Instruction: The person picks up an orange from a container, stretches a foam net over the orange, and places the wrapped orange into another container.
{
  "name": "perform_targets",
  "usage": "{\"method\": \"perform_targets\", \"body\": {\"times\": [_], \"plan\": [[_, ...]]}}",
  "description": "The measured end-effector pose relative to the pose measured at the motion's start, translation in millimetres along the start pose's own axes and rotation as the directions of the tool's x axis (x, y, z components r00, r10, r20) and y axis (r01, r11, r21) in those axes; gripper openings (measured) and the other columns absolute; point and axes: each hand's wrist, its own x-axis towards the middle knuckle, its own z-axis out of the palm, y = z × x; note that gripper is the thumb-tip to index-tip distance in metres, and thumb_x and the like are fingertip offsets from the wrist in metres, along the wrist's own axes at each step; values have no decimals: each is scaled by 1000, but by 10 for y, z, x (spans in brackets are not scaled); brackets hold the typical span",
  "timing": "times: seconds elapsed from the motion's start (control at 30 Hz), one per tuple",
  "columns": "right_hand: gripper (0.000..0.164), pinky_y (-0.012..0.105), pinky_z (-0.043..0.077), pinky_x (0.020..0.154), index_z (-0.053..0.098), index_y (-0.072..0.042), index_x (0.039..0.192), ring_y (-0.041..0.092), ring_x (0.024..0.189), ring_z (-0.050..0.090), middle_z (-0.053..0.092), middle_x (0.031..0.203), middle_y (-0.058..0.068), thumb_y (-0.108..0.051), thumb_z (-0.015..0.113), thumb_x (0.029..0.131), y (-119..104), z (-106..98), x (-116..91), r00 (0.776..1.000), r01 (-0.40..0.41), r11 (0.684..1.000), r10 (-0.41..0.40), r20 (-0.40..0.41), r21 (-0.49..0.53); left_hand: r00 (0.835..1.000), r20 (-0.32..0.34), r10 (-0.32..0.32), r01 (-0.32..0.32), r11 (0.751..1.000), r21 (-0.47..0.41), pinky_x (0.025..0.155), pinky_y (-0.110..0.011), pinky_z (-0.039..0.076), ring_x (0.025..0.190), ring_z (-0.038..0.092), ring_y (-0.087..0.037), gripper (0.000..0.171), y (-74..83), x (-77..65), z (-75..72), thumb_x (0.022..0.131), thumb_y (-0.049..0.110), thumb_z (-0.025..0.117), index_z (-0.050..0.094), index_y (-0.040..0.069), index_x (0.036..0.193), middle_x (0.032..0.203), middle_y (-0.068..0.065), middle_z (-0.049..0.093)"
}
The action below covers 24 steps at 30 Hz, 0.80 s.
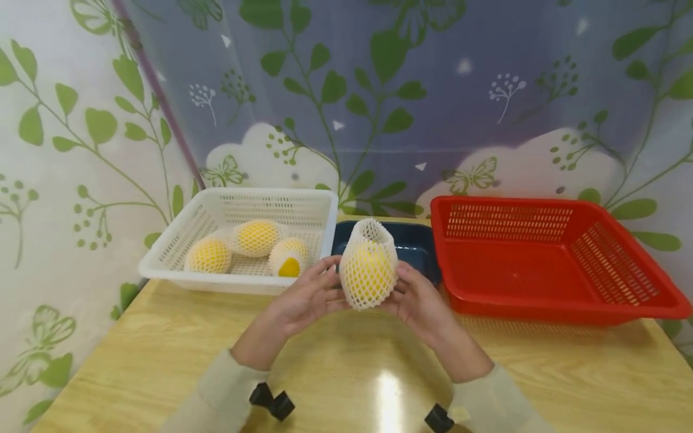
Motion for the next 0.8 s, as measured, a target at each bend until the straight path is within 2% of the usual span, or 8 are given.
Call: {"method": "perform_targets", "body": {"times": [0.3, 0.43, 0.6, 0.8], "plan": [[39, 32, 47, 88, 28, -17, 137, 19, 103, 51, 48, 122, 1, -19, 27, 98, 16, 8, 5, 1000, 18, 1000, -18, -14, -2, 999, -33, -12, 12, 1000, -11, 89, -36, 46, 96, 54, -22, 35, 11, 8, 6, 97, 31, 42, 34, 16, 127, 117, -9, 49], [38, 31, 47, 88, 29, -17, 137, 18, 102, 52, 49, 121, 0, -19, 27, 99, 16, 12, 3, 1000, 26, 999, -26, -16, -30, 999, -37, -6, 7, 1000, 11, 91, -38, 45, 100, 53, -23, 38, 31, 11, 21, 98, 33, 37, 32, 14, 130, 123, -12, 46], [37, 30, 47, 89, 30, -17, 137, 17, 103, 52, 50, 122, -1, -21, 28, 100, 25, 6, 3, 1000, 20, 999, -20, -6, -43, 998, -54, -21, 21, 1000, 7, 90, -39, 46, 100, 54, -24, 38, 35, 11, 35, 97, 30, 42, 31, 14, 129, 120, -12, 47], [41, 33, 44, 93, 22, -16, 139, 19, 106, 51, 47, 126, 2, -24, 27, 99, 39, 18, 20, 1000, -21, 1000, 21, 12, -9, 997, -71, -43, 45, 998, 32, 84, -35, 48, 94, 55, -21, 43, 9, 4, 10, 92, 33, 51, 32, 16, 127, 113, -9, 49]]}}
